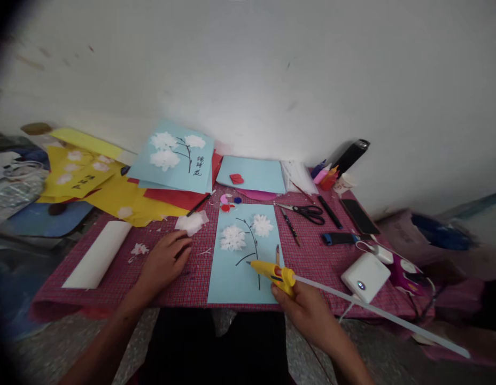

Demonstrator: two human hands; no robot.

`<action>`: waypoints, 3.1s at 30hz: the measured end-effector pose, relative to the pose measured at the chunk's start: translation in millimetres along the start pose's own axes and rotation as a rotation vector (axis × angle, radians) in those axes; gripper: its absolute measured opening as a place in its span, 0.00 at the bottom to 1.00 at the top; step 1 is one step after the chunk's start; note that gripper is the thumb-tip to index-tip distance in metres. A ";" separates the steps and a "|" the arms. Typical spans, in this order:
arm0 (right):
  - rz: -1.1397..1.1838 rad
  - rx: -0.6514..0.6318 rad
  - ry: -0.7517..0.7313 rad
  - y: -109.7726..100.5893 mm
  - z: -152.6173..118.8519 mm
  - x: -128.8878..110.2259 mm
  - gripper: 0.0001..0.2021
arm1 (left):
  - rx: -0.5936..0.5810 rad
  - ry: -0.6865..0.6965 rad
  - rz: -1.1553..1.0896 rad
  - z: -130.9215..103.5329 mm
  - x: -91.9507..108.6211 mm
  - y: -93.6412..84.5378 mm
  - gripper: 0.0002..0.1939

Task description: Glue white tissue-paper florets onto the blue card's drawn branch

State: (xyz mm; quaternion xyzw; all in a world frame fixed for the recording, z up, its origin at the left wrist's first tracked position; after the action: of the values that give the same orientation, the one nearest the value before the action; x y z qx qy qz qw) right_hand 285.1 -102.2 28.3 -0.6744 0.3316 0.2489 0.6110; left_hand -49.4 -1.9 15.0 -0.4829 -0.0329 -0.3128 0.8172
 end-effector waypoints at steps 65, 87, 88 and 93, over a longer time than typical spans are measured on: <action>-0.252 -0.042 -0.129 21.7 -10.2 -33.6 0.17 | 0.012 -0.018 -0.053 -0.4 1.1 -5.1 0.12; -0.216 0.110 -0.054 -25.7 3.3 -32.9 0.16 | 0.446 -0.323 -0.220 -12.4 -30.0 -59.4 0.07; -0.169 0.141 -0.001 -36.8 7.2 -22.3 0.18 | 0.435 -0.303 -0.218 -11.6 -28.8 -57.5 0.07; -0.016 0.371 0.159 -89.2 40.7 44.6 0.21 | 0.385 -0.233 -0.197 -8.7 -25.8 -49.6 0.07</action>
State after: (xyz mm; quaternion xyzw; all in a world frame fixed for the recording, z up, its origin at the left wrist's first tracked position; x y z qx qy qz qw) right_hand 384.3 -65.4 48.8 -0.5705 0.4137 0.1244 0.6986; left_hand -99.3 -13.3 39.3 -0.3455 -0.2328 -0.3211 0.8505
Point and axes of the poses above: each hand's wrist, its own z-axis towards the middle knuckle, its own y-axis out of the palm, x = y × z, the point moved 9 cm from there along z, towards the middle knuckle, and after that the axes turned 9 degrees about x, right-handed, at the moved point
